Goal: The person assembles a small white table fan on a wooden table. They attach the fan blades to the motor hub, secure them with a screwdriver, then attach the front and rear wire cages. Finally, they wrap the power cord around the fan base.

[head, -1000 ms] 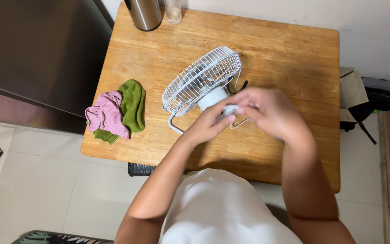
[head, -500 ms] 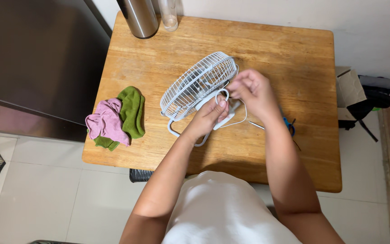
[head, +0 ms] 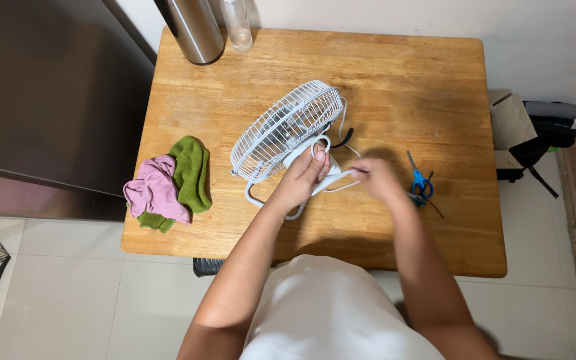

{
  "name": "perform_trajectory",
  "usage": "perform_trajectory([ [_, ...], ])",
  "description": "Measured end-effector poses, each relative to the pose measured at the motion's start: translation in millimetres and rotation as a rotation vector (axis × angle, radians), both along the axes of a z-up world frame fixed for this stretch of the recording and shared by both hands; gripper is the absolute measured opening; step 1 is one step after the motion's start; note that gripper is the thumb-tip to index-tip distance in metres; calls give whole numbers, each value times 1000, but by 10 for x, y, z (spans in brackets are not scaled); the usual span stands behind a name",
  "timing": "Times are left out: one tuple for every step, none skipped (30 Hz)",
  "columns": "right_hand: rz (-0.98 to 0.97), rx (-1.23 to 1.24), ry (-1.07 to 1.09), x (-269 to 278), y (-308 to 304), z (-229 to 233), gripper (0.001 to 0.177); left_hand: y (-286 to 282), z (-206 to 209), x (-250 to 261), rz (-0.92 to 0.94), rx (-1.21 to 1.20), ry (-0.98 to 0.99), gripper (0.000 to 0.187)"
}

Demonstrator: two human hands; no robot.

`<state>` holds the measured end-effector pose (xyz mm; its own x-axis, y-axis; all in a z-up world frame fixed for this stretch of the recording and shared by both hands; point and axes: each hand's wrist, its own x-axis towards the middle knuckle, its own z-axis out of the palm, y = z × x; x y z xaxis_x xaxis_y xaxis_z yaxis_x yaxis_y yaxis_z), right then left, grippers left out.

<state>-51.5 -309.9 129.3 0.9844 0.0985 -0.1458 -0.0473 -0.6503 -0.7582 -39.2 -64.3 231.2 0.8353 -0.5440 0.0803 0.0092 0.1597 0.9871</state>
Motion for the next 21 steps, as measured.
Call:
perform_trajectory([
  [-41, -48, 15, -80, -85, 176, 18, 12, 10, -11, 20, 49, -28, 34],
  [-82, -97, 30, -149, -159, 365, 18, 22, 19, -22, 40, 97, -55, 35],
  [-60, 78, 46, -194, -211, 554, 17, 40, 29, -23, 63, 145, -145, 33],
  [-41, 251, 64, -248, -262, 740, 16, 52, 35, -31, 82, 192, -234, 32],
  [-21, 425, 81, -294, -283, 908, 16, 53, 38, -42, 101, 238, -323, 33],
  [-13, 480, 88, -333, -261, 1046, 17, 42, 39, -59, 101, 242, -325, 34],
  [-5, 536, 96, -365, -205, 1154, 18, 20, 36, -82, 101, 245, -328, 35],
  [2, 592, 102, -379, -112, 1229, 20, 1, 32, -97, 99, 249, -331, 37],
  [15, 626, 88, -385, -2, 1280, 20, -13, 25, -107, 115, 247, -326, 37],
  [29, 657, 73, -387, 101, 1319, 19, -38, 17, -107, 131, 243, -321, 38],
  [43, 688, 58, -386, 197, 1346, 19, -54, 6, -103, 147, 240, -317, 38],
  [32, 723, 46, -382, 293, 1359, 18, -52, -8, -104, 147, 242, -307, 38],
  [20, 759, 34, -375, 384, 1362, 17, -47, -24, -102, 147, 243, -297, 38],
  [8, 793, 22, -360, 457, 1363, 16, -48, -38, -94, 146, 243, -287, 38],
  [-1, 819, 7, -341, 526, 1360, 14, -48, -51, -92, 144, 222, -295, 40],
  [-10, 846, -8, -325, 589, 1354, 11, -49, -61, -98, 142, 202, -304, 42],
  [-18, 873, -23, -314, 632, 1356, 9, -47, -64, -106, 140, 182, -312, 45],
  [-23, 866, -64, -293, 668, 1364, 8, -36, -57, -106, 121, 158, -336, 46],
  [-28, 860, -106, -269, 697, 1375, 7, -27, -43, -107, 102, 135, -359, 47],
  [-36, 853, -146, -263, 715, 1383, 7, -23, -25, -122, 80, 112, -380, 49],
  [-18, 798, -172, -253, 723, 1392, 5, -26, -1, -137, 61, 121, -379, 53],
])
